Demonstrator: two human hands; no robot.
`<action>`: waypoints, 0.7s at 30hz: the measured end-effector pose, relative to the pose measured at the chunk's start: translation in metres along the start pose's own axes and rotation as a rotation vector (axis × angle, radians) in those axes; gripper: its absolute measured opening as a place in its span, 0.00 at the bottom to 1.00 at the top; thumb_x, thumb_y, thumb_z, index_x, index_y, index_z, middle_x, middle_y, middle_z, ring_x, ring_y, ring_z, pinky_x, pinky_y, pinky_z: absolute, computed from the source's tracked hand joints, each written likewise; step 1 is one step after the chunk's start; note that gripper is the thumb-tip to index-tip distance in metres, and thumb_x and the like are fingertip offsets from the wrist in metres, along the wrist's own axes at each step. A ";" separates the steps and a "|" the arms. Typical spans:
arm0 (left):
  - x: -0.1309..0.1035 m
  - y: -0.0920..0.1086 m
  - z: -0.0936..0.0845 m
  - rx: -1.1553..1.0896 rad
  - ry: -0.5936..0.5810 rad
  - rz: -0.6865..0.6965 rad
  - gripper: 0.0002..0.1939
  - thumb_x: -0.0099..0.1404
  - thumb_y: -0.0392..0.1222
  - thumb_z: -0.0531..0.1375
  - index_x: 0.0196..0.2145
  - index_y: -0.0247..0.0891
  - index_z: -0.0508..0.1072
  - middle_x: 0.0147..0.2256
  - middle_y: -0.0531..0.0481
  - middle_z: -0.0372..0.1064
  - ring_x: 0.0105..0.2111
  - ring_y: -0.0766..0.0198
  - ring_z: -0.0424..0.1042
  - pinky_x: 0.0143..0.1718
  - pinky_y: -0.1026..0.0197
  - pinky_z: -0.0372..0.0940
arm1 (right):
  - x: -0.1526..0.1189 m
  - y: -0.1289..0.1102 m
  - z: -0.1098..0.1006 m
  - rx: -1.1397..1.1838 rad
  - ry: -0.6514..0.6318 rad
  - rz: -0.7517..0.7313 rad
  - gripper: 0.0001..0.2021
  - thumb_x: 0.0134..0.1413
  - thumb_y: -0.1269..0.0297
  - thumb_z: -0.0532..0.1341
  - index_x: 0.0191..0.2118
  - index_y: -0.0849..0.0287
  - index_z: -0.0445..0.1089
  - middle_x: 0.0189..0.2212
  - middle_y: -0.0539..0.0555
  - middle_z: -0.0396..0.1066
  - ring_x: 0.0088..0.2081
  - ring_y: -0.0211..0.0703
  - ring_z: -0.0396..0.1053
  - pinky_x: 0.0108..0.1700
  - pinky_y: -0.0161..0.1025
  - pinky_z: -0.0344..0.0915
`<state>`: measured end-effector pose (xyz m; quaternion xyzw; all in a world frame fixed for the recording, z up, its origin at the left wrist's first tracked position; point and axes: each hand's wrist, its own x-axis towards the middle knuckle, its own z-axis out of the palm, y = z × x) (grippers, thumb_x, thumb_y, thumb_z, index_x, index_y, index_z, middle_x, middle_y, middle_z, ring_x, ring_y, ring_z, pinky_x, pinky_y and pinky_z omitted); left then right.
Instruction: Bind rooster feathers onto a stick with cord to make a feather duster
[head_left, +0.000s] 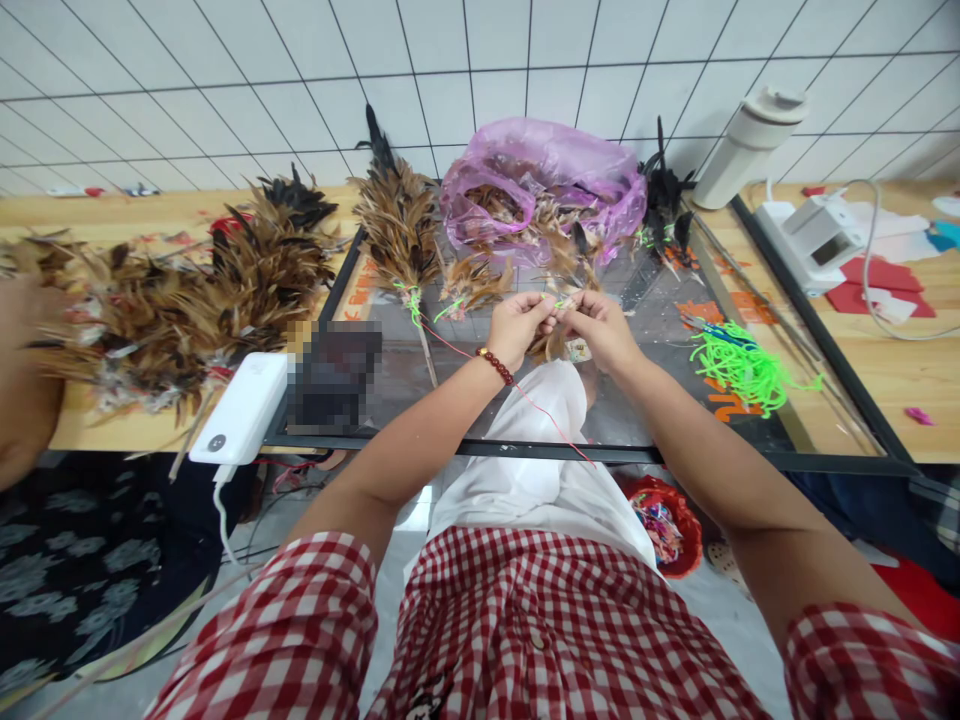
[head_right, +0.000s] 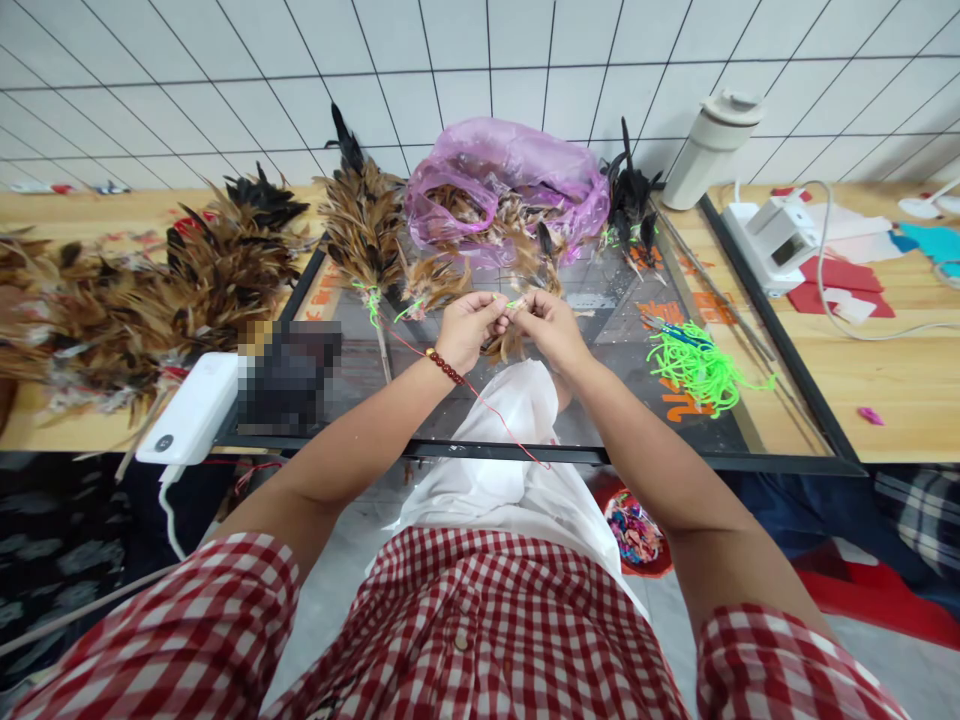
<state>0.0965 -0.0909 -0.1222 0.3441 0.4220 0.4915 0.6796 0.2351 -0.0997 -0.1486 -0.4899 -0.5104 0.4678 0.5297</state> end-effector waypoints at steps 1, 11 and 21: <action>0.000 0.000 0.000 -0.005 -0.010 0.012 0.13 0.69 0.25 0.62 0.27 0.33 0.74 0.20 0.58 0.71 0.18 0.78 0.67 0.25 0.72 0.63 | 0.000 -0.001 0.000 0.022 0.005 0.013 0.27 0.34 0.43 0.77 0.29 0.55 0.67 0.22 0.46 0.65 0.25 0.34 0.62 0.29 0.35 0.60; -0.002 -0.005 0.001 0.094 -0.037 0.050 0.10 0.65 0.25 0.66 0.29 0.35 0.73 0.22 0.58 0.72 0.20 0.76 0.68 0.27 0.70 0.63 | 0.001 -0.001 -0.004 0.045 0.012 0.007 0.20 0.42 0.45 0.72 0.30 0.54 0.67 0.25 0.47 0.65 0.26 0.35 0.59 0.31 0.36 0.60; 0.000 0.016 -0.007 -0.126 -0.058 -0.337 0.15 0.72 0.23 0.57 0.28 0.33 0.72 0.20 0.56 0.71 0.20 0.78 0.72 0.26 0.74 0.65 | 0.000 -0.004 -0.005 -0.191 0.010 -0.394 0.24 0.51 0.37 0.70 0.31 0.56 0.72 0.33 0.53 0.72 0.38 0.41 0.67 0.46 0.41 0.64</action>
